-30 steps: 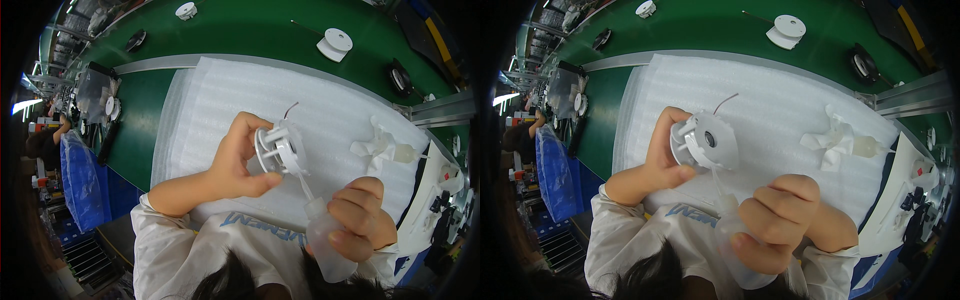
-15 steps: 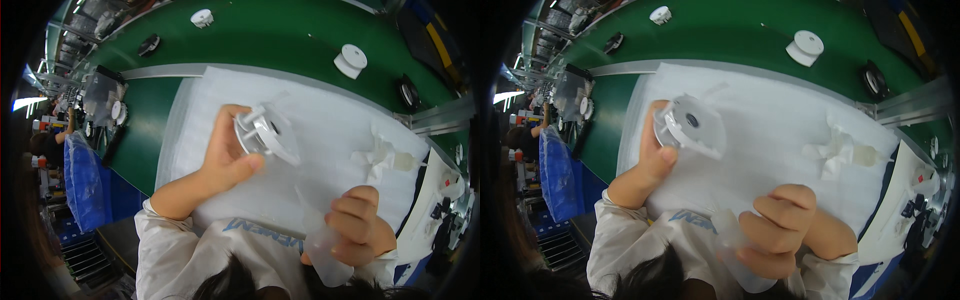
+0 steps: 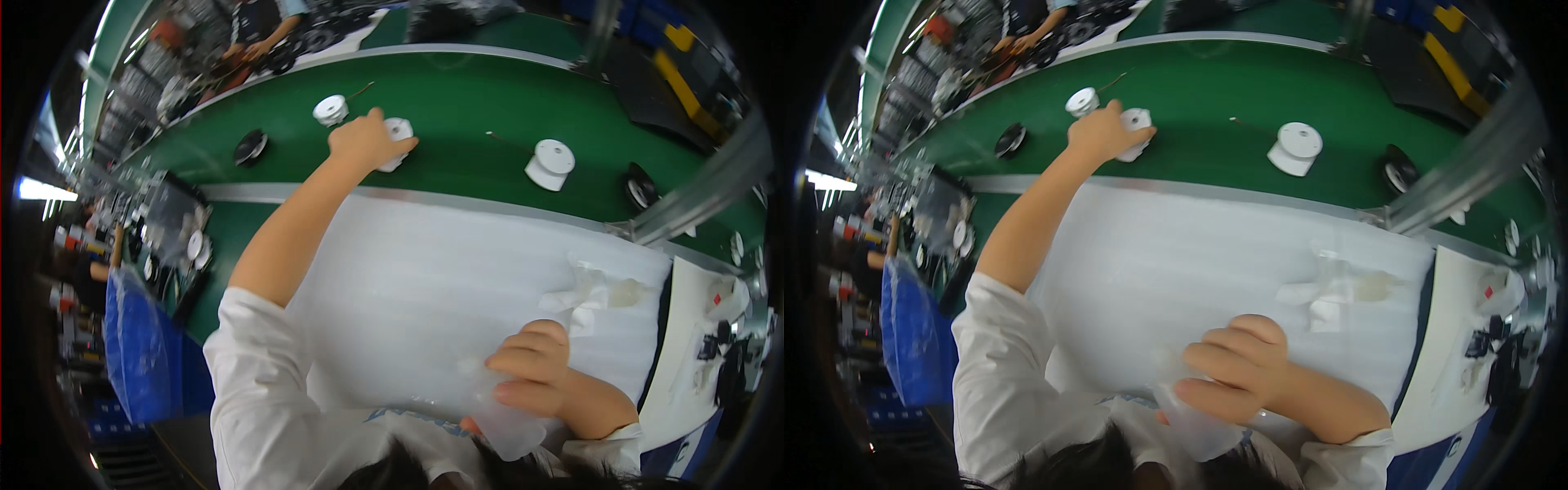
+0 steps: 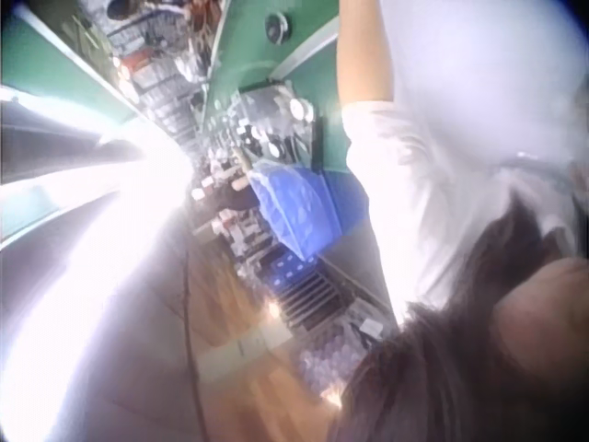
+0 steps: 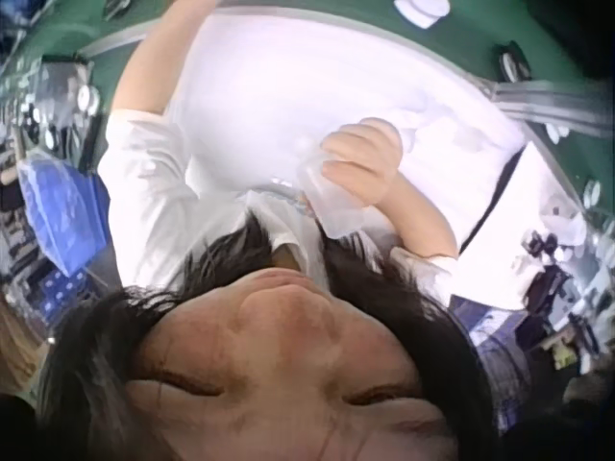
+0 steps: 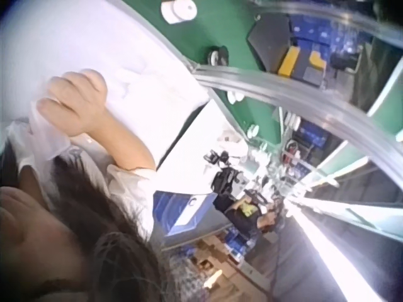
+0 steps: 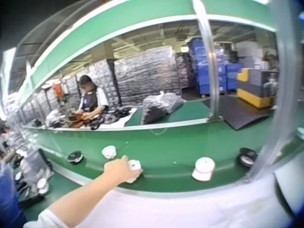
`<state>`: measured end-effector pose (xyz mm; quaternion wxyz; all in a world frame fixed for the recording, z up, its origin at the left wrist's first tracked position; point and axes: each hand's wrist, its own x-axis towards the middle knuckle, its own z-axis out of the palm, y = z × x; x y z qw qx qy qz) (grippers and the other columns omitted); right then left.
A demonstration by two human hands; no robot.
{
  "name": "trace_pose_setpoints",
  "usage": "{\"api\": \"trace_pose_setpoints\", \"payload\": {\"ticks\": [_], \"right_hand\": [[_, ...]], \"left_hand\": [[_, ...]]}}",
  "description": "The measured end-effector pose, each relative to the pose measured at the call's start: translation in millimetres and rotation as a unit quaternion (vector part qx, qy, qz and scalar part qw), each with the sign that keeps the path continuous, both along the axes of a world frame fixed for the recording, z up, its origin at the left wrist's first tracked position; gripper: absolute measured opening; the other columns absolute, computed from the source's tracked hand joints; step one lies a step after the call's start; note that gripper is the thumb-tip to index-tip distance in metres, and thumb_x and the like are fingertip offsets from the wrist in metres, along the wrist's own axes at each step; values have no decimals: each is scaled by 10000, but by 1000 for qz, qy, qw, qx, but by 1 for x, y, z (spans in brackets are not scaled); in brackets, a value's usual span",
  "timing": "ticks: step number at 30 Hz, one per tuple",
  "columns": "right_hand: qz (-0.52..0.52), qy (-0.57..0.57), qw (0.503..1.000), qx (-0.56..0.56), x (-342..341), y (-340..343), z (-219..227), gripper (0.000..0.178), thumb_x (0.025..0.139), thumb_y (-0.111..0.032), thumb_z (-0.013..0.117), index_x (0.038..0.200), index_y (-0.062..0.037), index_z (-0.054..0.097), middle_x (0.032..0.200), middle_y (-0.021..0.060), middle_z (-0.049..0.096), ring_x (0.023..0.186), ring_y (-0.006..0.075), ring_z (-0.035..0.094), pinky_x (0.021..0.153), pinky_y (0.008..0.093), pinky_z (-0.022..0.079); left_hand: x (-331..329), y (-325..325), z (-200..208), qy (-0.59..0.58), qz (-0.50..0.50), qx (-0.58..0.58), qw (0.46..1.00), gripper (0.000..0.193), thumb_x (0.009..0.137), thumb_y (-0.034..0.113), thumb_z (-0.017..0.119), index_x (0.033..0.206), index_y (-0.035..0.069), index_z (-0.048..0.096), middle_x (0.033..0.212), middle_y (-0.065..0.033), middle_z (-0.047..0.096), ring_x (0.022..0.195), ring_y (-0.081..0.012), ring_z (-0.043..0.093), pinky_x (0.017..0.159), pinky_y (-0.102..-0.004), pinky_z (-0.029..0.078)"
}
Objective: Assembling plastic components and applying adhesive on a production line.
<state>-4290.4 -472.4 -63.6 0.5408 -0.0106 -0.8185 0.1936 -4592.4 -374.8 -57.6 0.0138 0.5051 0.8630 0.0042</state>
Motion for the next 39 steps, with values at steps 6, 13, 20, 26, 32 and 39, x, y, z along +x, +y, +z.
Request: {"api": "trace_pose_setpoints", "payload": {"ticks": [6,13,20,26,32,39], "right_hand": [[-44,4,999,14,-32,2,-9,156,655,-208,627,785,-146,568,810,32,565,647,167,520,583,277,375],[-36,22,999,11,-62,7,-13,185,677,-151,533,854,-108,559,864,35,533,677,185,504,617,295,363],[-18,1,1000,-9,-80,-1,-6,118,750,-147,450,777,-115,560,861,43,524,682,183,500,639,286,365],[-18,8,1000,9,-108,1,0,135,762,-160,436,855,-107,518,860,43,498,678,196,489,645,296,365],[-33,111,993,20,-147,-4,1,422,569,-321,620,911,-115,481,811,35,488,657,212,472,597,326,329],[-21,80,996,14,-196,-10,13,232,726,-206,534,926,-104,475,862,42,520,683,210,517,639,317,385]], "left_hand": [[-93,38,-3,10,-85,109,990,614,725,454,601,1171,55,465,1120,-188,552,1066,-325,516,849,-411,427],[-211,50,-16,-180,-83,-61,978,892,490,-57,600,1314,167,339,1131,-150,516,1083,-345,487,922,-370,405],[-282,69,-44,-48,-224,-17,973,863,403,-56,680,1215,102,434,1030,-137,572,975,-289,555,874,-341,431],[-220,36,-8,-88,-203,-51,974,790,432,-39,720,1170,71,459,1064,-144,548,995,-306,544,899,-335,404],[-170,-49,-4,-471,-171,382,776,616,712,44,681,1233,12,353,1161,-128,481,1064,-226,499,893,-323,416],[-121,-155,-16,-519,-128,480,696,686,739,191,691,1270,7,297,1230,-128,411,1079,-237,463,933,-377,392]]}}
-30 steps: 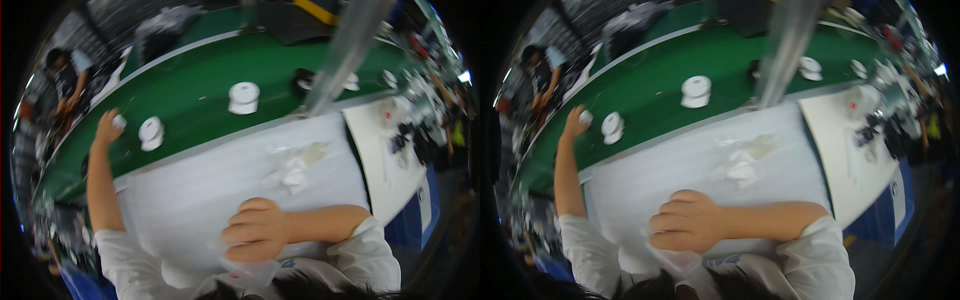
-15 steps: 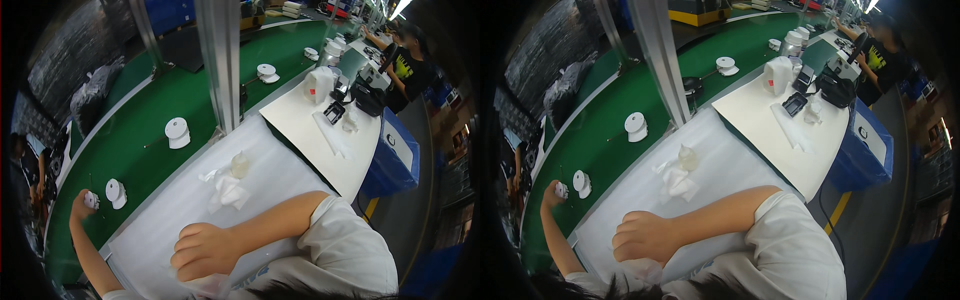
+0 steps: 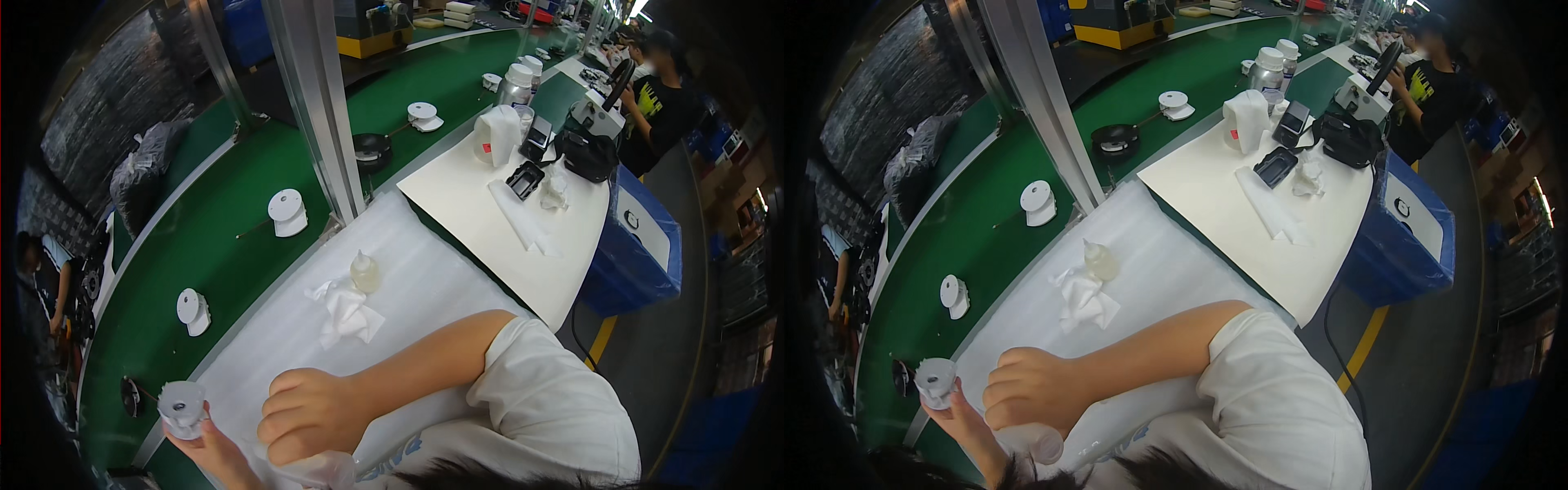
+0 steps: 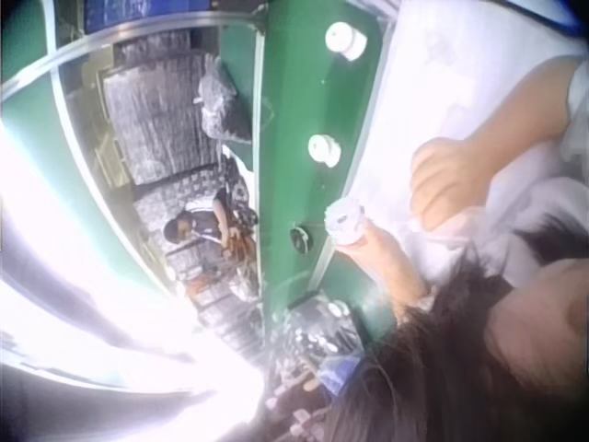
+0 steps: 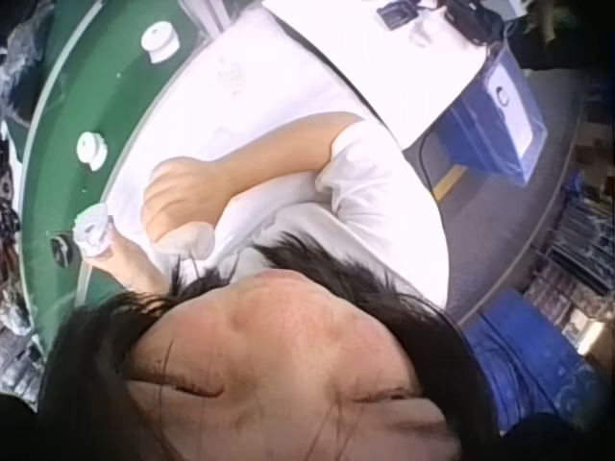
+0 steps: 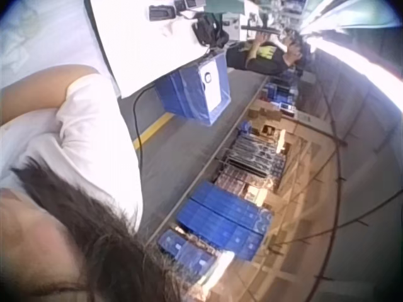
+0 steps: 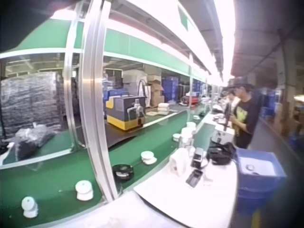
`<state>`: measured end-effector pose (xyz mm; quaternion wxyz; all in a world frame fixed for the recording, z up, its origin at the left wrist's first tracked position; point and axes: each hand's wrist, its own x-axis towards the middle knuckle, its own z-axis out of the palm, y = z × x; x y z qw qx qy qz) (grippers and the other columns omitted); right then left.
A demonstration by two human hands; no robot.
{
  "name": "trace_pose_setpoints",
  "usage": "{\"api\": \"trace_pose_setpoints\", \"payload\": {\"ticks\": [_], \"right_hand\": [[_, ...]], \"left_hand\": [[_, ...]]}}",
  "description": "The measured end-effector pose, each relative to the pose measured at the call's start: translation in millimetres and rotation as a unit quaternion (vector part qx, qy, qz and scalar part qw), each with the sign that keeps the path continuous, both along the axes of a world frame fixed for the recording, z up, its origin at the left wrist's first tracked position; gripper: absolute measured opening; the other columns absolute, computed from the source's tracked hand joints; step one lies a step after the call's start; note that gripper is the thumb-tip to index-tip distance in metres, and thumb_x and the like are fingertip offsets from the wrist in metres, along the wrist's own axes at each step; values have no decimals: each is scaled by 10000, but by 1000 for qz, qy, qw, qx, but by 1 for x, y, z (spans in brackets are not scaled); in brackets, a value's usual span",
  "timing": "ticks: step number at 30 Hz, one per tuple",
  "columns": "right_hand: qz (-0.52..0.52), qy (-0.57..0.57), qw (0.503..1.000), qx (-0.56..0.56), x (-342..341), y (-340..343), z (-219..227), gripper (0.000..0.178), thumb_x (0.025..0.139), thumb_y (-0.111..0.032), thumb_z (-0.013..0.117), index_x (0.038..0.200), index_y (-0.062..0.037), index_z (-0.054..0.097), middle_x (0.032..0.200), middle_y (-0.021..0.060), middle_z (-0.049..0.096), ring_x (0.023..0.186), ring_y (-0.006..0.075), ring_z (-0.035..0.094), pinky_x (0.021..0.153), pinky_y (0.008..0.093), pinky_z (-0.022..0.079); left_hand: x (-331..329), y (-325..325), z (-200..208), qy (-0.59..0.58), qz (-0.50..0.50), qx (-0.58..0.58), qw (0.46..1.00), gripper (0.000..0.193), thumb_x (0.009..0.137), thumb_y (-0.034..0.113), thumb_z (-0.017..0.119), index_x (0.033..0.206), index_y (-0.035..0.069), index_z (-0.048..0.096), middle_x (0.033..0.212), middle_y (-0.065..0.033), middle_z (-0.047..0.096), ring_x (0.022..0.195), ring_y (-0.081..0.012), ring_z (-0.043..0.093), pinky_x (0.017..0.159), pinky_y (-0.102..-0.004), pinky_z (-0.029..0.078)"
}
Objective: Assembling plastic components and applying adhesive on a production line.
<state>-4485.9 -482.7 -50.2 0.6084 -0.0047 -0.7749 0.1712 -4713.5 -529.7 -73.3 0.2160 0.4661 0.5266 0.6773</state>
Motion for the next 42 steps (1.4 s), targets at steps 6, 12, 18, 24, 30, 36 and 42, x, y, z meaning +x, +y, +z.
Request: {"api": "trace_pose_setpoints", "payload": {"ticks": [6,12,18,24,30,36,42], "right_hand": [[1,-90,996,-12,-76,2,15,230,616,-277,579,815,-163,572,890,31,546,729,215,546,658,333,397],[45,-83,995,-32,-163,0,24,261,605,-304,665,785,-149,558,961,61,566,704,194,537,597,312,366],[49,-98,993,-52,-231,-24,33,491,658,-396,722,946,-127,428,850,64,534,610,183,490,537,303,330],[39,-117,992,-34,-260,-29,26,493,692,-393,702,978,-128,401,826,58,522,604,171,476,521,289,323],[43,-121,991,-32,-287,-32,24,461,701,-365,694,974,-123,414,822,63,525,602,179,478,523,289,329],[10,-141,990,-17,-305,-41,26,372,690,-207,660,960,-112,423,756,54,533,602,179,494,535,291,342],[-12,-111,994,-14,-323,-49,20,333,680,-120,618,948,-112,419,741,42,534,594,169,500,548,289,353]], "left_hand": [[-89,-9,-40,329,-7,99,939,703,690,165,728,1249,85,309,1238,-181,368,1059,-316,476,870,-445,441],[-172,-1,-7,370,-207,137,895,406,727,107,649,1097,123,483,904,-154,569,692,-290,568,533,-364,420],[-233,-20,-11,477,-101,274,829,499,675,54,626,1118,224,473,971,-111,544,733,-246,531,473,-308,349],[-246,-25,-17,484,-29,318,815,558,663,20,612,1137,253,433,1014,-98,537,789,-242,538,537,-304,370],[-271,-34,-18,486,-17,320,813,547,676,32,607,1143,252,425,1010,-81,548,776,-231,548,590,-318,375],[-310,-45,0,320,-302,2,898,553,701,107,663,1188,194,415,1009,-112,549,744,-237,553,568,-320,380],[-302,-42,-25,317,-114,223,915,672,673,95,729,1212,-13,342,971,-165,558,714,-232,592,655,-306,482]]}}
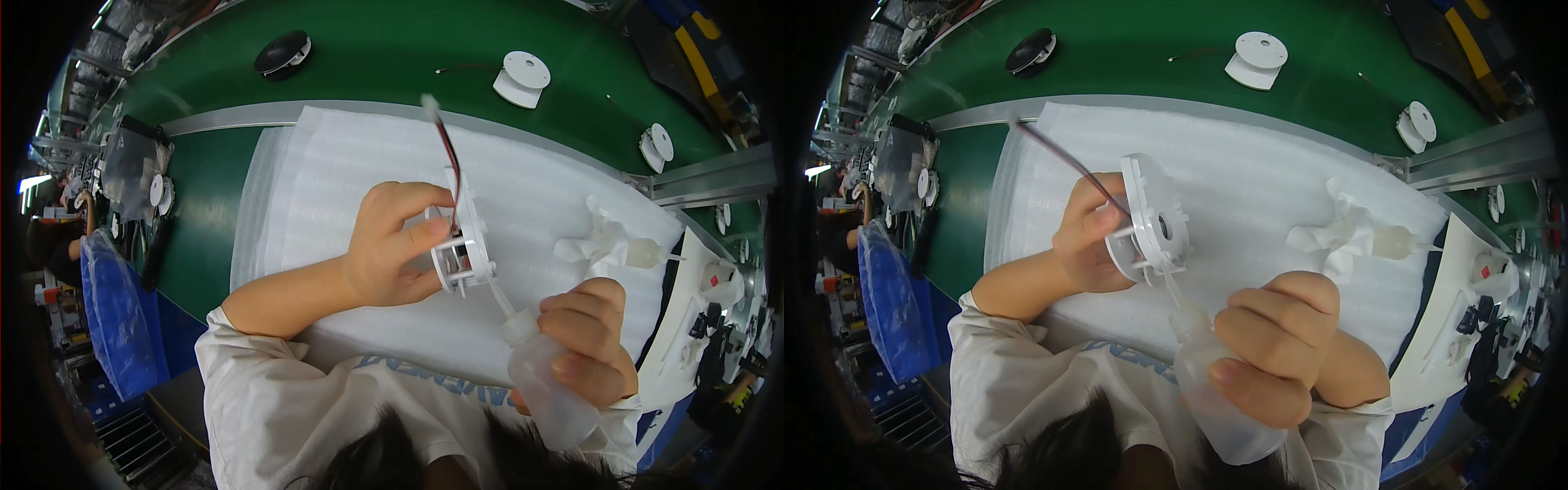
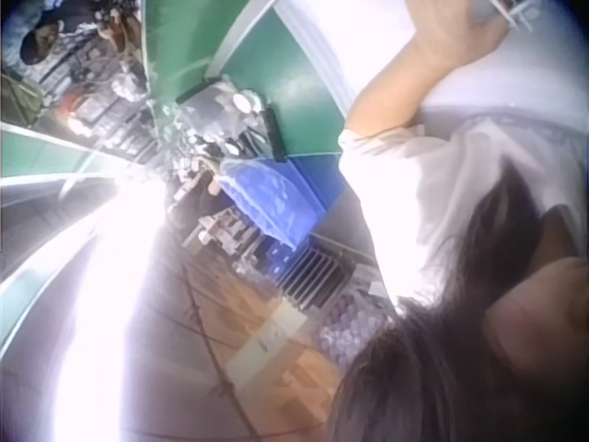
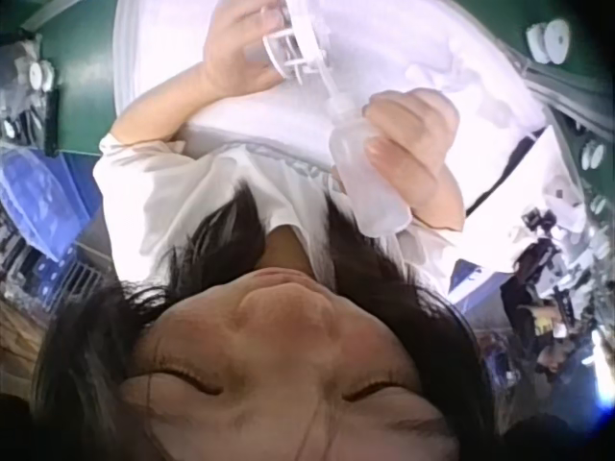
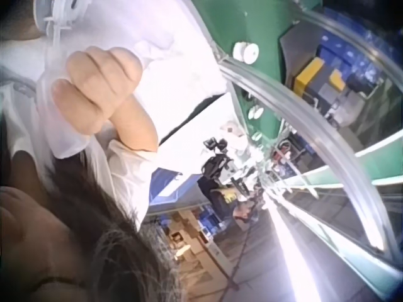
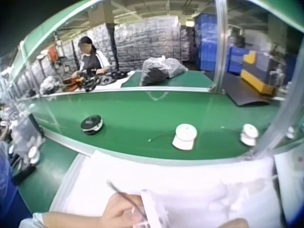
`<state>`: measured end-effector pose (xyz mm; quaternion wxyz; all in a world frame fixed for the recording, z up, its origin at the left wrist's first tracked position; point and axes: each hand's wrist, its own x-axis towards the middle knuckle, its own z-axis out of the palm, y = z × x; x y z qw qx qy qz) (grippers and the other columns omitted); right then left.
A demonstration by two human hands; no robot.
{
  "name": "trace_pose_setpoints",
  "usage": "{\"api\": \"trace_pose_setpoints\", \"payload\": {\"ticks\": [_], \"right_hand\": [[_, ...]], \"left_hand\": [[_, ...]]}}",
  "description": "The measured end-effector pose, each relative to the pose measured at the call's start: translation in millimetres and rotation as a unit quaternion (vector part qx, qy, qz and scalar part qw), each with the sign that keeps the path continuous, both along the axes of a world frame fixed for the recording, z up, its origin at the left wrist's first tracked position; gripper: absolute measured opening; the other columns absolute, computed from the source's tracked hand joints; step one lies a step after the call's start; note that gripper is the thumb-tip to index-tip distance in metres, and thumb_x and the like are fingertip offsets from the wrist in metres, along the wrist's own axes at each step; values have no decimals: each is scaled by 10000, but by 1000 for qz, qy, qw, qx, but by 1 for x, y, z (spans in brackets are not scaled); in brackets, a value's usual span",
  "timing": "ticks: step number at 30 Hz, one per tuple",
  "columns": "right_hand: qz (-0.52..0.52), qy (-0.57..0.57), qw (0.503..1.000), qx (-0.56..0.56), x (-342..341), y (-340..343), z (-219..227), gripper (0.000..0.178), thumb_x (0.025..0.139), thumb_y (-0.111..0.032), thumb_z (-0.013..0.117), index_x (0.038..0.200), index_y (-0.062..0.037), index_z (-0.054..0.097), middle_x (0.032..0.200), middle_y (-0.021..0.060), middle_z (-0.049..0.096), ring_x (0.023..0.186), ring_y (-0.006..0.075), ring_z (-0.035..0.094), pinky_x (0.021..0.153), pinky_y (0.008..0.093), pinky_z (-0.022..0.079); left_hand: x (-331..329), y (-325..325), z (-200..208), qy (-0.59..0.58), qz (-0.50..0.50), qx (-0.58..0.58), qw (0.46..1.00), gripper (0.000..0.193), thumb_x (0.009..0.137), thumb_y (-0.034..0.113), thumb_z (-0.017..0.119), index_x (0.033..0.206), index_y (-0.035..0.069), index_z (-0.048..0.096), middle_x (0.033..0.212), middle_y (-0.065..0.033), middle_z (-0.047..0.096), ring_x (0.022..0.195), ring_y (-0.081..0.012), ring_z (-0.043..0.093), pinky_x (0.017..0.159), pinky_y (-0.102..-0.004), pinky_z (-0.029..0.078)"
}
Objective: Assembling plastic components and applying adhesive on a production line.
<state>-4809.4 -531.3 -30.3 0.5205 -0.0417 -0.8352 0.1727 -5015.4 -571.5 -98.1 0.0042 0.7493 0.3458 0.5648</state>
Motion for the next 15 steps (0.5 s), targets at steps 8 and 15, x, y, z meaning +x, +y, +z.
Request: {"api": "trace_pose_setpoints", "payload": {"ticks": [8,15], "right_hand": [[17,16,1000,8,-5,-4,-5,360,723,-257,640,973,-172,396,792,17,523,634,163,497,577,297,354],[31,-22,999,-2,-11,-4,-2,385,712,-288,642,985,-182,393,804,19,524,655,170,496,580,304,352]], "left_hand": [[1,-24,10,-172,-36,-252,952,848,601,113,814,1226,41,246,1150,-144,438,1002,-202,515,816,-342,456],[-2,-29,15,-262,-66,-322,908,800,580,164,829,1175,12,316,1098,-124,470,1027,-188,493,879,-330,392]]}}
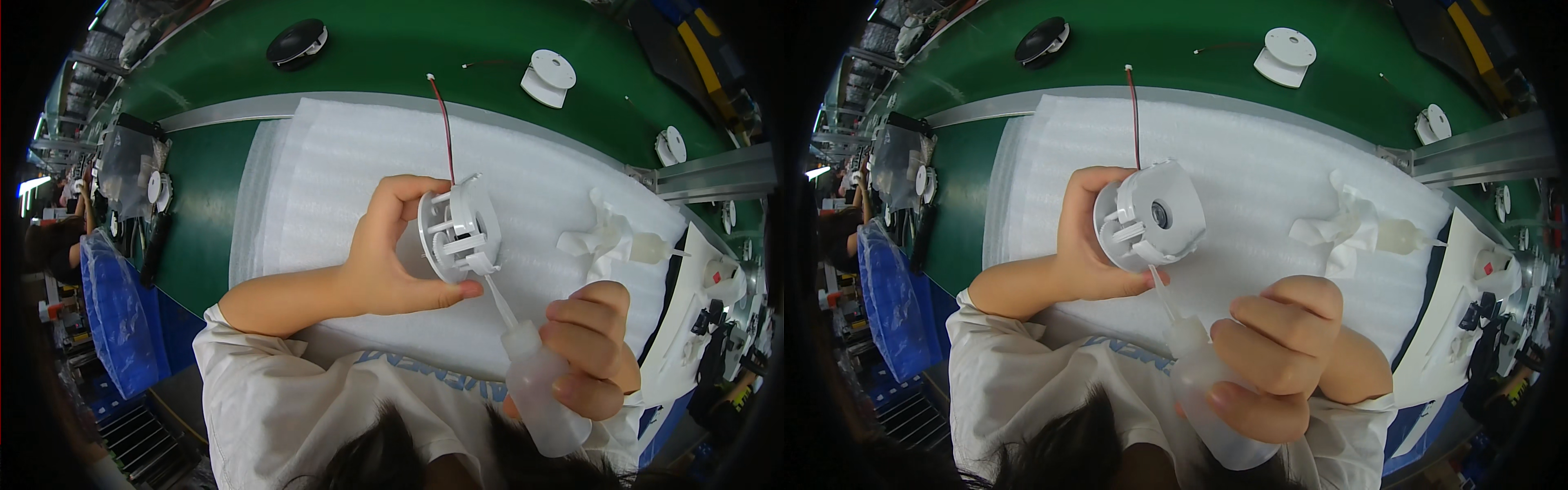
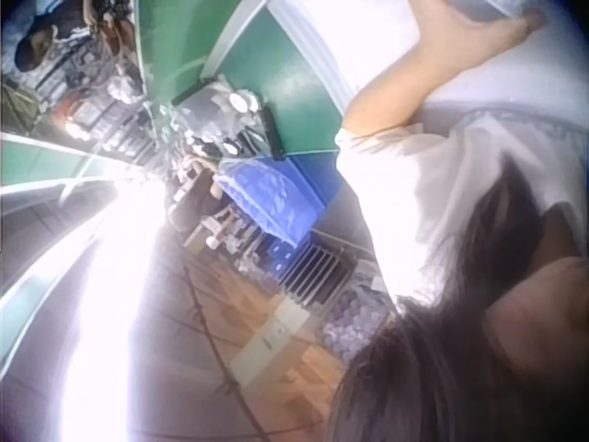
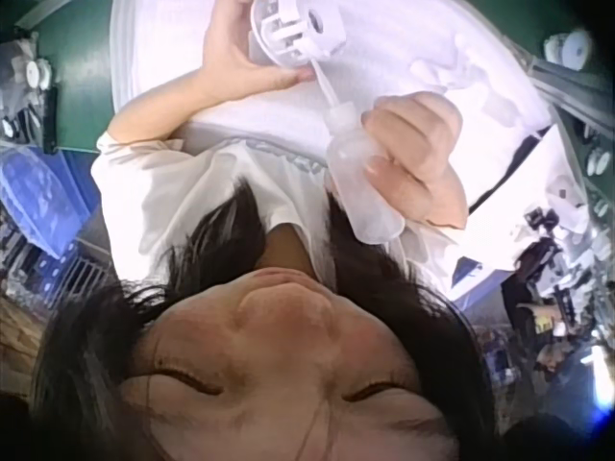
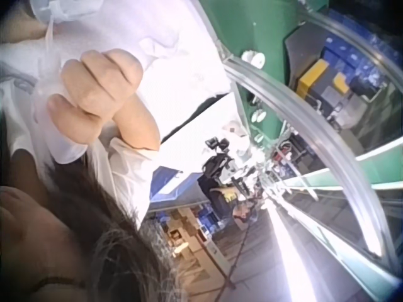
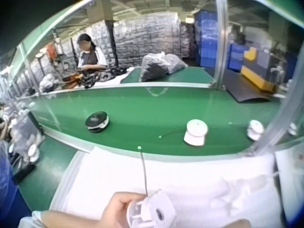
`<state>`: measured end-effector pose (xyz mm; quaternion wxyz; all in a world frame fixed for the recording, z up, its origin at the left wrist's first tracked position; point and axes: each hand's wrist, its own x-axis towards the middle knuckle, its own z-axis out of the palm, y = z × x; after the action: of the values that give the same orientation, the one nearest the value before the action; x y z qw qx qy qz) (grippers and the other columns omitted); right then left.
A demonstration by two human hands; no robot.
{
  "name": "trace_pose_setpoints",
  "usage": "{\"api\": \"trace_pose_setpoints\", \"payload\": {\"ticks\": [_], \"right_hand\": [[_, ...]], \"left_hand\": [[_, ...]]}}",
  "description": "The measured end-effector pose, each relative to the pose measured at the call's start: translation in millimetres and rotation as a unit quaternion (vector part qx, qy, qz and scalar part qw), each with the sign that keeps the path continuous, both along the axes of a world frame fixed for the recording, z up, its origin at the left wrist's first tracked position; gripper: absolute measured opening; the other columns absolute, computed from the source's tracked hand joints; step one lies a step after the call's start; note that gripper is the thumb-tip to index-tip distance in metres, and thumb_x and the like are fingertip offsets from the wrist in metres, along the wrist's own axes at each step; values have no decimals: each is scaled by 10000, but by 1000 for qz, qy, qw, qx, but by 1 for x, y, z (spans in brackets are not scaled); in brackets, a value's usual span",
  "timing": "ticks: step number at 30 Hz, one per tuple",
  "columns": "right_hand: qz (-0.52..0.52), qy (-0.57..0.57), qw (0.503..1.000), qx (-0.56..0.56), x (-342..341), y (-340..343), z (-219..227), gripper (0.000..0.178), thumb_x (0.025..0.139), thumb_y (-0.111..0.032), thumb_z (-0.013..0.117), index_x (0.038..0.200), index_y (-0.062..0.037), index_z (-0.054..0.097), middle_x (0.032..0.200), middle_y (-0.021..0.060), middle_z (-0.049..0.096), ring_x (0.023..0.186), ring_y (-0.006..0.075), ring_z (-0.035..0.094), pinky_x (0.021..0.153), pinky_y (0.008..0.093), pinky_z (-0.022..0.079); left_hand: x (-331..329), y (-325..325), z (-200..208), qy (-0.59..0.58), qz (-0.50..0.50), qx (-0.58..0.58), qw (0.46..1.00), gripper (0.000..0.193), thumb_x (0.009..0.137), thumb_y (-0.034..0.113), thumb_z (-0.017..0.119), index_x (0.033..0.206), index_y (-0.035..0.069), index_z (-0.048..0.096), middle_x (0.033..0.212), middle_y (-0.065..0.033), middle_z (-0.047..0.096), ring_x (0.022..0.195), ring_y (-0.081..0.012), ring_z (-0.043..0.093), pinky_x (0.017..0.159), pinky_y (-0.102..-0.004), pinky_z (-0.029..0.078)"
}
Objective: Assembling plastic components and applying adhesive on a production line.
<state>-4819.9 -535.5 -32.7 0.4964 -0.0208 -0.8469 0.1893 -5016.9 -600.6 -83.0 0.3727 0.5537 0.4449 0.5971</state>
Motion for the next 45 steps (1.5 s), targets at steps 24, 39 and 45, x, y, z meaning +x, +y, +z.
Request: {"api": "trace_pose_setpoints", "payload": {"ticks": [24,39,45], "right_hand": [[-16,20,1000,0,-13,3,-5,294,692,-143,569,936,-155,405,746,39,511,620,181,489,557,298,366],[4,13,1000,-9,-17,5,-6,349,740,-301,638,958,-166,402,785,31,518,628,173,480,560,300,345],[28,36,998,-35,-19,0,-4,375,732,-324,658,958,-182,395,791,8,512,619,161,470,582,298,339]], "left_hand": [[-12,0,22,-315,-95,-204,922,624,661,221,768,1121,56,381,1042,-63,510,953,-137,498,825,-307,400],[-17,4,14,-329,-102,-178,922,719,683,407,694,1206,24,385,1108,-91,510,1036,-185,495,893,-330,392],[-25,4,8,-293,-48,-141,944,698,667,250,757,1188,55,335,1119,-80,481,1057,-163,475,891,-341,397]]}}
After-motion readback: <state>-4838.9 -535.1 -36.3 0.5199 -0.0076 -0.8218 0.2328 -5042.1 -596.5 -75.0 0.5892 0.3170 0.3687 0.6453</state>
